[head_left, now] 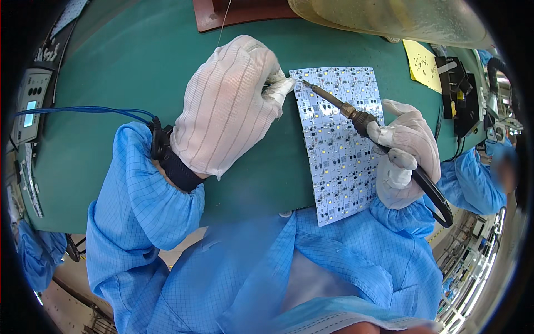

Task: Soldering small components onto a circuit board using a soldering iron and tweezers.

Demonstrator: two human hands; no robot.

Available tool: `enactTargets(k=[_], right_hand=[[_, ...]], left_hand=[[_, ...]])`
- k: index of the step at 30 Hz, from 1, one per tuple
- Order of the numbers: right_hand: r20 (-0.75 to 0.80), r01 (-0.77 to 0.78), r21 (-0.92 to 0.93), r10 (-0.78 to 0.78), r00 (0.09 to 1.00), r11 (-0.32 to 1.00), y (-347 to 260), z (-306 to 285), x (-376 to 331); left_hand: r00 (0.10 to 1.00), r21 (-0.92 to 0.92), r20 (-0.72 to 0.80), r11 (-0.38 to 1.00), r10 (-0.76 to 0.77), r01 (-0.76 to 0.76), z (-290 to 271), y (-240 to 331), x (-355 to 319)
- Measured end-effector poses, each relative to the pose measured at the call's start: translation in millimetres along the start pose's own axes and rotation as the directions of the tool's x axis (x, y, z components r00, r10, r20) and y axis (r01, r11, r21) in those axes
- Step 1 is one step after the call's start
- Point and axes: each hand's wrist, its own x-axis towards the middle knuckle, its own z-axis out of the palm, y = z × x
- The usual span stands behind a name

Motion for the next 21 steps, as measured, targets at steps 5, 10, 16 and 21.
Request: enactTargets(k=[5, 10, 16, 21], right_hand=[[-0.004, -0.001, 0.014, 0.001, 1.0, 1.0, 0.8, -0.7, -3.0], [-0.004, -0.004, -0.003, 0.004, 1.0, 1.0, -1.2, 0.5, -2.6], [-0.065, -0.004, 0.015, 0.005, 0.998, 1.0, 4.1, 4.1, -1.3], [0.0, -0.027, -0.011, 0.027, 1.0, 1.0, 0.6, -1.6, 5.3]], left_hand=[[1.0, 0.008, 0.008, 1.0, 0.005, -0.005, -1.6, -0.1, -0.7], [1.0, -0.009, -0.017, 1.0, -0.004, 0.004, -1.8, 1.0, -2.1], [1.0, -0.016, -0.001, 1.0, 0.017, -0.017, 0.5, -2.9, -0.4], [1.0, -0.02, 0.011, 1.0, 0.019, -0.019, -1.0, -4.3, 5.9]])
